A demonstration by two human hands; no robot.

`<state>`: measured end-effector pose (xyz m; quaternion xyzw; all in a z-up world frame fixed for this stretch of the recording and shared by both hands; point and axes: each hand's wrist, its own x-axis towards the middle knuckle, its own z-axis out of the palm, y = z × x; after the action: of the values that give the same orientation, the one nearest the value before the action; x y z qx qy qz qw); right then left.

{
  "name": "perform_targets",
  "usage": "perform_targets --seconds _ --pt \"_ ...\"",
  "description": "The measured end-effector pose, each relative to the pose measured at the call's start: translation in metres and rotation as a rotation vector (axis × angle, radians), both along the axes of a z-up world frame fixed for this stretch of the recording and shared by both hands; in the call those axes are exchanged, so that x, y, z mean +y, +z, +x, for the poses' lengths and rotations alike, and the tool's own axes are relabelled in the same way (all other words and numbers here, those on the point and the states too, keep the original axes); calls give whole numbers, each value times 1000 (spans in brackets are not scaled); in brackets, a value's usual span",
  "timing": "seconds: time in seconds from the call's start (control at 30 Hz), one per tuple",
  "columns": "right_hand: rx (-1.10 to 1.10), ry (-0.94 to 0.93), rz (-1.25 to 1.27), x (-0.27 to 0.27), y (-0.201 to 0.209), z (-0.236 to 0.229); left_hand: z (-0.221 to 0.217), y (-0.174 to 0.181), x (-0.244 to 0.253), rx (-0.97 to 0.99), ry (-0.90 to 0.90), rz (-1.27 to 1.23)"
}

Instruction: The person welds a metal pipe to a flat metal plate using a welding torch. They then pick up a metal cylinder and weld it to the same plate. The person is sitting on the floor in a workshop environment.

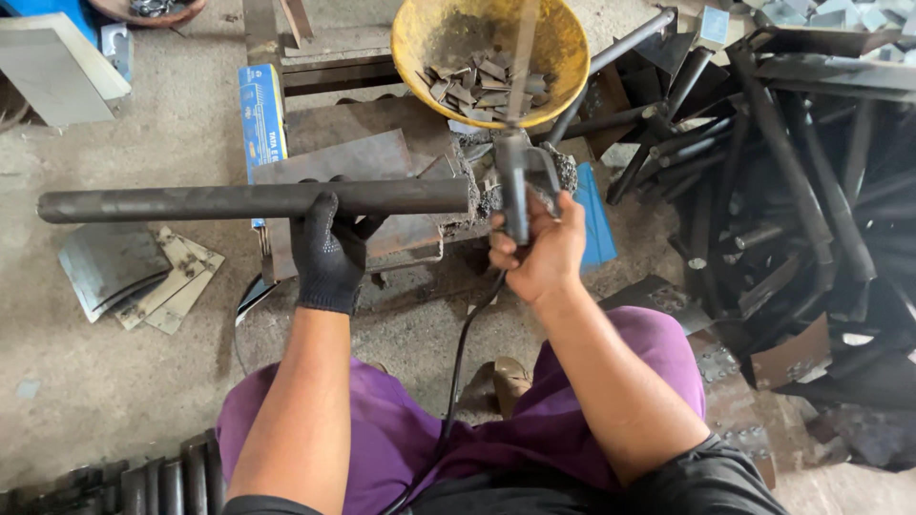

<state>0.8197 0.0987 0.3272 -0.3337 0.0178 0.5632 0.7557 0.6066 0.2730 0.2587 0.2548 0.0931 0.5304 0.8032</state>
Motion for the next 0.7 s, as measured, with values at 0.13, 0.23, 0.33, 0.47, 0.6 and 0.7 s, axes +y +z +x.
perform_targets --seconds 0.13,0.23,0.33,0.47,0.6,0.7 --pt "2 50 33 -1 -6 -8 5 4 -3 51 34 -40" --pt "-2 105 24 -1 -9 -9 7 5 -5 46 42 -40" --pt "16 -19 31 -2 -7 -3 7 5 -2 -6 28 -22" --pt "0 27 -78 -9 -3 -14 17 3 -14 26 47 2" --pt "21 35 51 -16 -3 -4 20 10 -13 27 49 -32" --pt "43 -55 45 -15 -8 2 22 12 -11 -13 45 -26"
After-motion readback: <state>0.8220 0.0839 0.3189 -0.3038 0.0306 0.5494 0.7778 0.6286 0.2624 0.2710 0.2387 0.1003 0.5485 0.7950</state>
